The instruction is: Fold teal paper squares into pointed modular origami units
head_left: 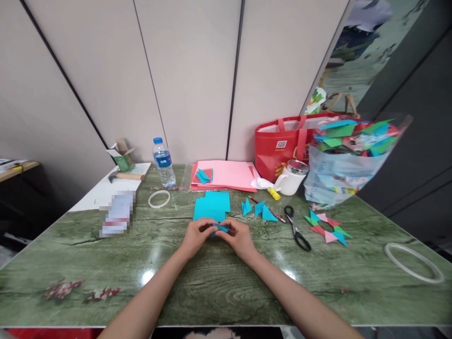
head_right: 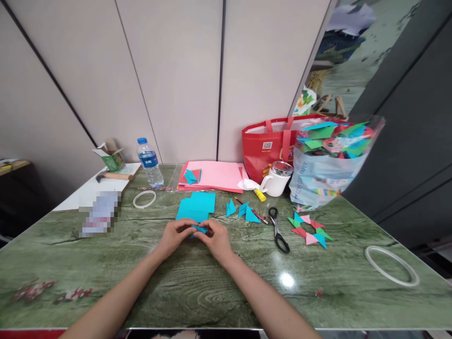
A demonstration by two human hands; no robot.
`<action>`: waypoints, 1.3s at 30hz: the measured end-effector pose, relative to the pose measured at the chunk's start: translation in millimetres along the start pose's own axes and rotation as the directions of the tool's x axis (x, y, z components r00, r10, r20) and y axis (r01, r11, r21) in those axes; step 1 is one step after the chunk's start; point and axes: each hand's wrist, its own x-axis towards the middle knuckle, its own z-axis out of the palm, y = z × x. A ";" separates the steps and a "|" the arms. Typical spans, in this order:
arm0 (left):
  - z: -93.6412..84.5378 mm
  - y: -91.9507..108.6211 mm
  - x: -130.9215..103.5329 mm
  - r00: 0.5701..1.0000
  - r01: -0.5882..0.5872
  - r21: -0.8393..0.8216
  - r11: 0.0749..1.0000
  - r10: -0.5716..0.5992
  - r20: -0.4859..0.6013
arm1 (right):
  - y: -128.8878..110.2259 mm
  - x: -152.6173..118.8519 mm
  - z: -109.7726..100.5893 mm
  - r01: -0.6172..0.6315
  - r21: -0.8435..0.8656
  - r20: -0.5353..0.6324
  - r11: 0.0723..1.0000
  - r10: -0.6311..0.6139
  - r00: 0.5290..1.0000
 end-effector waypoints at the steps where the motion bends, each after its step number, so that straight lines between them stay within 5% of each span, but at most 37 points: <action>1: 0.7 0.7 -0.6 0.999 -0.017 0.009 1.000 0.018 -0.027 | -0.4 0.3 -0.2 0.002 0.016 -0.011 1.000 -0.002 1.000; 5: 1.2 2.6 -1.4 0.992 -0.049 0.049 0.998 0.055 -0.110 | 0.1 2.4 -2.1 0.020 0.049 -0.035 0.999 -0.019 0.999; 16: -0.4 1.9 0.5 0.992 -0.055 0.102 0.993 0.066 -0.109 | -0.8 3.4 -6.0 0.145 -0.117 -0.051 0.983 -0.152 0.987; 20: -0.1 3.6 0.1 0.992 -0.048 0.108 0.993 0.060 -0.107 | 0.5 3.6 -5.2 0.082 -0.062 -0.065 0.995 -0.086 0.994; 27: 0.3 2.0 1.1 0.989 -0.033 0.069 0.997 0.042 -0.144 | -1.7 4.9 -4.9 -0.185 0.293 0.039 0.938 0.182 0.983; 39: 2.9 2.1 0.9 0.994 0.036 -0.059 0.998 -0.042 -0.105 | -2.9 5.5 -9.2 -0.047 0.160 -0.040 0.986 0.054 0.998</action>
